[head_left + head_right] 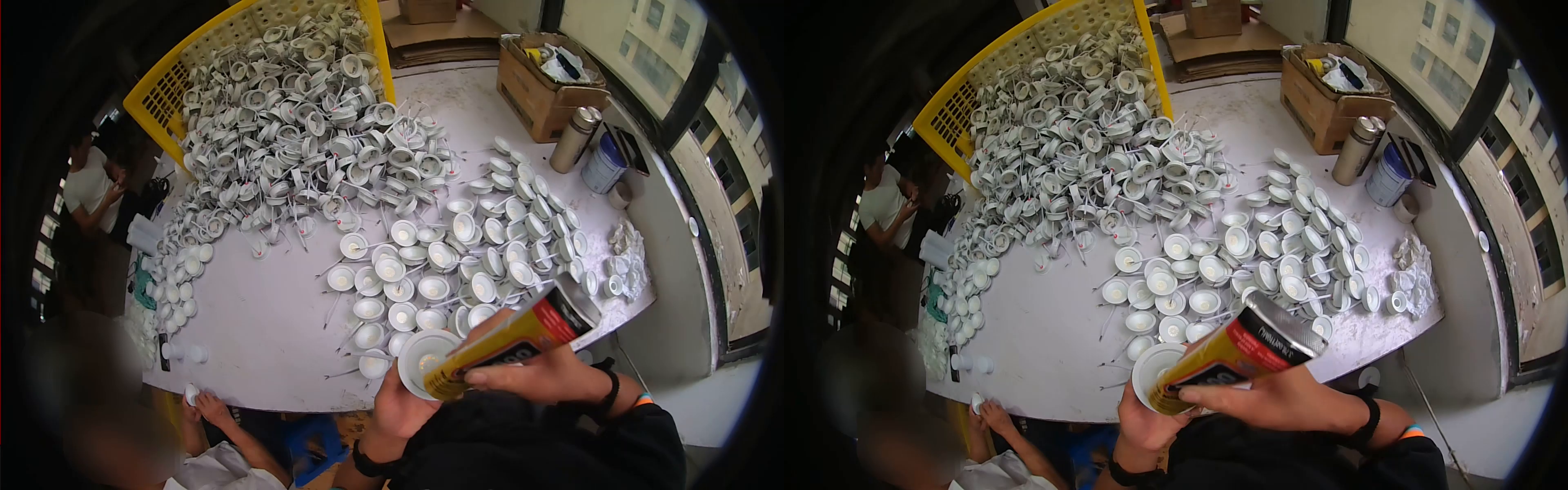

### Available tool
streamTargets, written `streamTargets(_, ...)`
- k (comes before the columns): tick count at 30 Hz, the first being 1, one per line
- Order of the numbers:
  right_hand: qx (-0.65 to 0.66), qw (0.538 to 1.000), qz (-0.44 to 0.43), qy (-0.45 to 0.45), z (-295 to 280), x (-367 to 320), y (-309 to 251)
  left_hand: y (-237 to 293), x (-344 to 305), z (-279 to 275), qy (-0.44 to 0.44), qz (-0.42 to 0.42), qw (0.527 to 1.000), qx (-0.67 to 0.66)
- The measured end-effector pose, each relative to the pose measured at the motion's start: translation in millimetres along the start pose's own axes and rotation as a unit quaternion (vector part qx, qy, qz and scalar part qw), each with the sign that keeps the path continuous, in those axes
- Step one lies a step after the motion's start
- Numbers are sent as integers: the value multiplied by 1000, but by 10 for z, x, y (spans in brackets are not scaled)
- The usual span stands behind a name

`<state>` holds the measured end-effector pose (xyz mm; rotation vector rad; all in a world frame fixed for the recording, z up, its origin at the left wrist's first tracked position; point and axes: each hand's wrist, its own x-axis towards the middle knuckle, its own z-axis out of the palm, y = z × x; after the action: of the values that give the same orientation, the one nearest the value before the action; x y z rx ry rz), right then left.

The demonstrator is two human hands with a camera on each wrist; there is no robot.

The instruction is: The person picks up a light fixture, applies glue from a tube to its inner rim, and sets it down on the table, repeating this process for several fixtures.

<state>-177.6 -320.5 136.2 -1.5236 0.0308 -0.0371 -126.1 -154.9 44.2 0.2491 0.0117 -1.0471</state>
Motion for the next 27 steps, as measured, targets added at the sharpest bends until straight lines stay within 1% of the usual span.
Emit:
streamTargets(1, 6, 1000, -2, 5, 18, 30, 86, -1, 5, 3, 3, -5, 1000, 5)
streamTargets(3, 65, 996, -54, 36, 83, 94, 216, -13, 12, 5, -26, 17, 999, 6)
streamTargets(4, 36, 994, -86, 57, 92, 127, 252, -17, 8, -25, -35, 26, 999, 26)
streamTargets(5, 27, 995, -51, 81, 94, 134, 251, -11, 3, -37, -31, 23, 999, 28)
streamTargets(7, 55, 991, -52, 111, 87, 175, 323, 10, 15, -48, -40, 15, 999, 18)
streamTargets(9, 46, 991, -40, 117, 83, 166, 327, 2, 10, -42, -39, 24, 999, 13)
streamTargets(10, 37, 991, -28, 124, 81, 160, 325, -3, -14, -9, 31, 26, 998, 40)
streamTargets(11, 38, 992, -34, 116, 78, 147, 317, 7, -28, 11, 100, 32, 992, 66)
streamTargets(12, 84, 985, -10, 150, 71, 129, 304, 34, -21, -12, 98, 49, 992, 68)
streamTargets(13, 131, 975, 17, 177, 63, 120, 298, 74, -22, -70, 126, 79, 984, 94)
streamTargets(14, 134, 973, 7, 186, 38, 111, 307, 133, -44, -143, 156, 108, 975, 119)
streamTargets(15, 137, 971, -3, 197, 5, 104, 324, 221, -79, -232, 160, 127, 971, 120)
streamTargets(16, 135, 965, -12, 223, 2, 106, 334, 333, -132, -351, 168, 155, 966, 119)
streamTargets(17, 124, 965, 8, 231, -20, 101, 375, 448, -206, -503, 179, 182, 960, 117)
streamTargets(19, 124, 963, 4, 239, -34, 78, 480, 701, -382, -946, 190, 218, 949, 128)
streamTargets(21, 112, 959, 13, 258, 4, 53, 543, 988, -564, -1352, 271, 221, 913, 211)
streamTargets(22, 111, 958, 12, 263, 18, 23, 598, 1098, -657, -1690, 299, 224, 913, 166)
streamTargets(23, 112, 960, -10, 255, 7, 27, 689, 1196, -734, -1990, 307, 247, 911, 124)
streamTargets(24, 104, 963, -28, 248, -38, 34, 819, 1315, -799, -2175, 318, 260, 905, 112)
streamTargets(25, 61, 955, -63, 282, -78, 92, 966, 1412, -864, -2278, 325, 286, 897, 93)
streamTargets(26, 63, 953, 19, 297, 84, 101, 643, 1534, -962, -2481, 352, 257, 896, 87)
streamTargets(27, 112, 946, 12, 305, 119, 128, 641, 1579, -1049, -2661, 375, 270, 884, 71)
